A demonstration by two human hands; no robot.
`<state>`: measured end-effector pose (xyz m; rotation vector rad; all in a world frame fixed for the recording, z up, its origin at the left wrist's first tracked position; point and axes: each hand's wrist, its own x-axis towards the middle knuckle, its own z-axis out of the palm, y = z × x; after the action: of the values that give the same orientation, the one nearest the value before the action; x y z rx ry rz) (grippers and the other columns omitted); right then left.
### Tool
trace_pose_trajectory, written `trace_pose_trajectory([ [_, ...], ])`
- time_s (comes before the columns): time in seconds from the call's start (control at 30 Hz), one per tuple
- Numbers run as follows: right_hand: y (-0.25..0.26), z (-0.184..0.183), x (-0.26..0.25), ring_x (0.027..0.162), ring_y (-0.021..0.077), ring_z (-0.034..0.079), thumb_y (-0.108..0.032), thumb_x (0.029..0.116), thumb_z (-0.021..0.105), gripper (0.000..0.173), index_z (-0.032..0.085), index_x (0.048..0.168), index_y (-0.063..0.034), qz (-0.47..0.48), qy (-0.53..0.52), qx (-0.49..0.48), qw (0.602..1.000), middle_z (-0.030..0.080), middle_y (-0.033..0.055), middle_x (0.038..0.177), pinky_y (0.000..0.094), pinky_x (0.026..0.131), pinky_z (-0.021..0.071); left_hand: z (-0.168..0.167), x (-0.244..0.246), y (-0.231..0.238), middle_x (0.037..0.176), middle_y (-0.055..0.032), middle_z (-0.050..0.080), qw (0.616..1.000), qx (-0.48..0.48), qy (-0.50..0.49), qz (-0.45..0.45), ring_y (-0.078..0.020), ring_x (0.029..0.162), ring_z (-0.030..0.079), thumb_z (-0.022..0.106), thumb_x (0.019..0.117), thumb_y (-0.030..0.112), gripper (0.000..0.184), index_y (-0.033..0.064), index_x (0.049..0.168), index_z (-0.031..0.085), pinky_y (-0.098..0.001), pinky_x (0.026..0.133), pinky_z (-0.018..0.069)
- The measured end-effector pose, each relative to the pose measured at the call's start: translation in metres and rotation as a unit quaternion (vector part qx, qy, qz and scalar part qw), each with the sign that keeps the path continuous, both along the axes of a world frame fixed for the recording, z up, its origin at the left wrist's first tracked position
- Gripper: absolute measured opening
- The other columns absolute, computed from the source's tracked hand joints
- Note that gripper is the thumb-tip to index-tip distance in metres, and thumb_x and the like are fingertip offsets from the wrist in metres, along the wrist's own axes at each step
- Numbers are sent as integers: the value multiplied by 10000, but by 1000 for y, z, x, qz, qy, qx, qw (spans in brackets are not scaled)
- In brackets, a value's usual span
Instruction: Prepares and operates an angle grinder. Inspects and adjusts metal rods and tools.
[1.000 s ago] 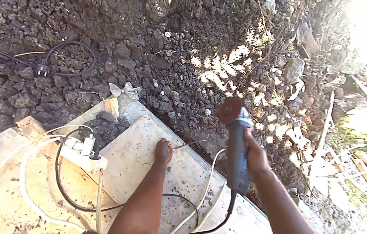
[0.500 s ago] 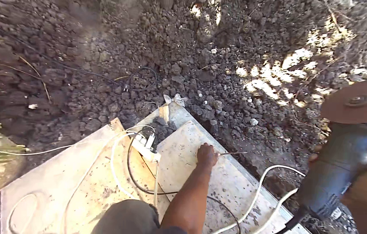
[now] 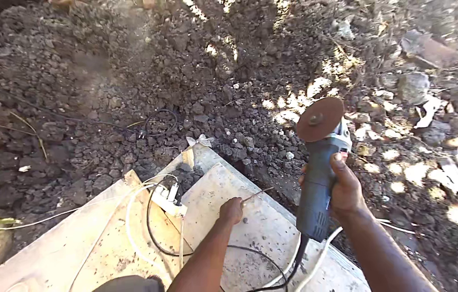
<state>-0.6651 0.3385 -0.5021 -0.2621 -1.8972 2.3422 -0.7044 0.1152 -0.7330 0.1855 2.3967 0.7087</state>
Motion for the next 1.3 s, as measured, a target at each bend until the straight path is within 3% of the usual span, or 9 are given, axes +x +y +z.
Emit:
trace_pose_trajectory([
  [0.1,1,-1,2,670,229,716,-648,914,578,608,570,1215,-120,7,-8,15,1000,722,108,876,404,598,628,9,-15,-26,1152,-180,699,996,76,-13,37,-340,1093,670,445,1089,359,408,44,1212,674,-579,969,512],
  [0.17,0,-7,2,651,242,718,-616,905,594,609,556,1243,-110,6,-27,25,999,724,117,860,409,577,629,42,-38,-52,1166,-200,696,997,70,-21,35,-355,1111,666,440,1095,363,432,19,1224,667,-588,1000,500],
  [0.37,-16,-38,-2,677,260,727,-604,912,608,646,531,1301,-95,34,-98,29,994,723,133,871,432,602,633,185,-105,-150,1167,-252,680,998,21,25,49,-374,1111,660,415,1106,370,496,-57,1222,640,-583,1017,488],
  [0.53,-26,-82,-7,712,289,727,-625,905,661,670,559,1330,-117,97,-165,35,981,730,157,931,446,616,623,310,-65,-227,1115,-193,710,966,49,176,185,-329,1067,681,392,1107,404,516,-18,1162,682,-572,995,509],
  [0.63,-43,-119,-14,717,306,726,-480,949,694,588,543,1338,-66,137,-195,22,971,722,179,917,463,643,629,314,-21,-247,1027,-108,738,877,195,270,346,-228,941,701,360,1104,368,488,21,1078,704,-443,866,563],
  [0.7,-62,-138,-21,714,295,718,-374,982,687,506,534,1323,-34,157,-226,-1,961,707,176,900,450,656,629,309,6,-257,1088,-76,730,834,246,272,412,-207,933,698,311,1107,377,485,63,1160,678,-420,835,563],
  [0.77,-84,-159,-23,717,282,712,-326,987,694,471,537,1313,-25,176,-260,-8,950,700,170,896,440,670,627,306,30,-279,1166,-70,716,824,233,270,441,-209,970,697,323,1103,351,450,85,1249,655,-427,851,561],
  [1.0,-145,-231,-22,742,275,714,-248,941,736,448,553,1270,-5,234,-323,-12,917,692,174,902,424,699,628,290,107,-366,1182,-42,717,776,256,179,549,-168,978,703,348,1110,336,412,93,1235,657,-350,865,569],
  [1.3,-166,-253,-33,787,239,692,-317,1021,581,328,576,1227,-62,285,-393,-87,870,681,141,947,384,683,594,308,176,-400,1150,-42,724,752,263,207,567,-149,928,709,260,1116,312,468,93,1195,665,-304,820,586],
])
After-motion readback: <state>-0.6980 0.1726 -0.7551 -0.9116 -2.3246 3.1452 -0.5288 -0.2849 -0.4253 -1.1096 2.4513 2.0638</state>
